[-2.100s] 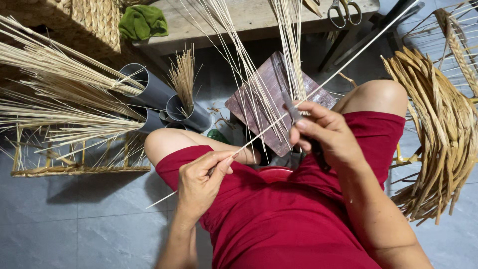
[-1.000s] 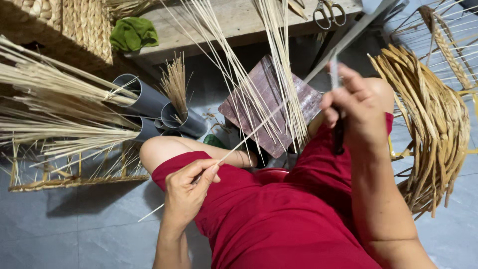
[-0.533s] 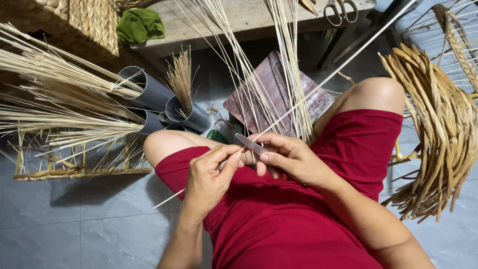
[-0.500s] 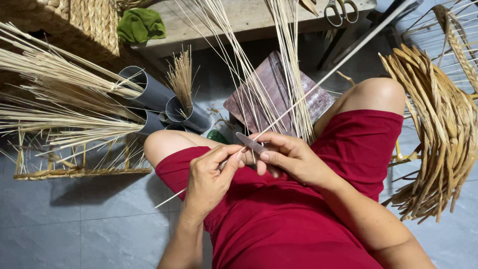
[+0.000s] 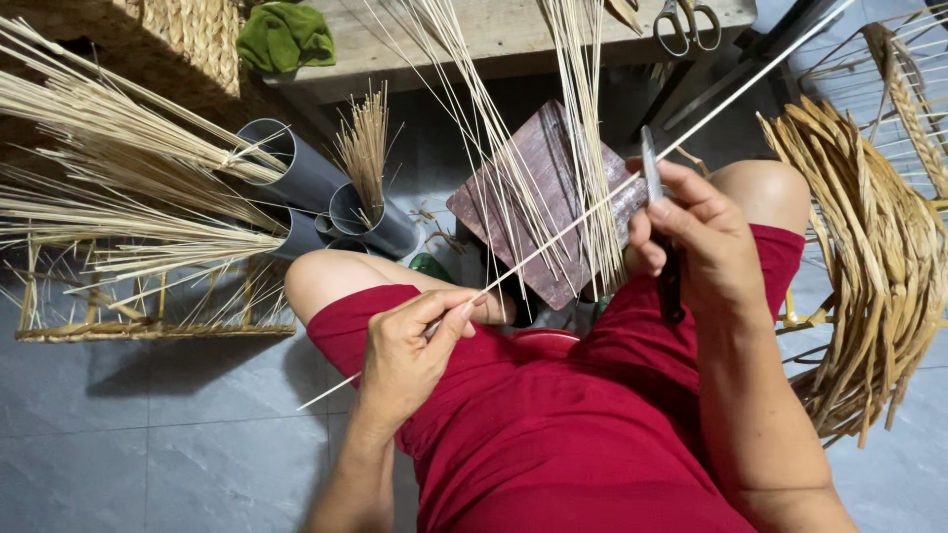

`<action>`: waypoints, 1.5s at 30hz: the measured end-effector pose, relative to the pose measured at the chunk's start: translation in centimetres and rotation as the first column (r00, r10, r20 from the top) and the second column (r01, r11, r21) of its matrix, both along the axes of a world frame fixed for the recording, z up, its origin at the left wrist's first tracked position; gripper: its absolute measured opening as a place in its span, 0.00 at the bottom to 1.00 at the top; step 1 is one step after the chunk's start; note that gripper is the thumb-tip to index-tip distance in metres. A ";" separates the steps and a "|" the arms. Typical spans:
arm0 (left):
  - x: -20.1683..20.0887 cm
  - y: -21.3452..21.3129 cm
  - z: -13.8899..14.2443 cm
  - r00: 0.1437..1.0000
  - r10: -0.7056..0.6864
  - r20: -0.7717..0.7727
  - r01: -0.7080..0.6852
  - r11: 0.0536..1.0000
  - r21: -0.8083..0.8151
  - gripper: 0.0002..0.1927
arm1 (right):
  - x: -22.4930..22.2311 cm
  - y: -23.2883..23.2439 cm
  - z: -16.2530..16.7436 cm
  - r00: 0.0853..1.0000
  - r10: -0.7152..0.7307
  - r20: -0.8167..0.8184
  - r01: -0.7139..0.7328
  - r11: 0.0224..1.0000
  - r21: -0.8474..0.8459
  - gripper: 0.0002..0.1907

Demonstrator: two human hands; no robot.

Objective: The person sits on the floor holding a long thin bamboo stick and uses a knife to shave and point its end against a small board resting on their lap. They rotate the stick, repeat the shaving strokes on multiple sections, and set finished sticks aside among bundles of similar sticks.

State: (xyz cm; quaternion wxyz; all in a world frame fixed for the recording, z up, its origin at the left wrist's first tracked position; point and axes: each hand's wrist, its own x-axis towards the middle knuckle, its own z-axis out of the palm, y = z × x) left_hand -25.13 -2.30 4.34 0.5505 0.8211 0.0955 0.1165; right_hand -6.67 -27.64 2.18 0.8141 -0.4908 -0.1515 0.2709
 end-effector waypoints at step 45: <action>1.2 -1.1 0.7 0.998 -0.060 0.005 0.060 0.995 -0.077 0.12 | -4.4 3.0 -0.3 0.952 0.305 -0.031 -0.307 0.945 -0.113 0.23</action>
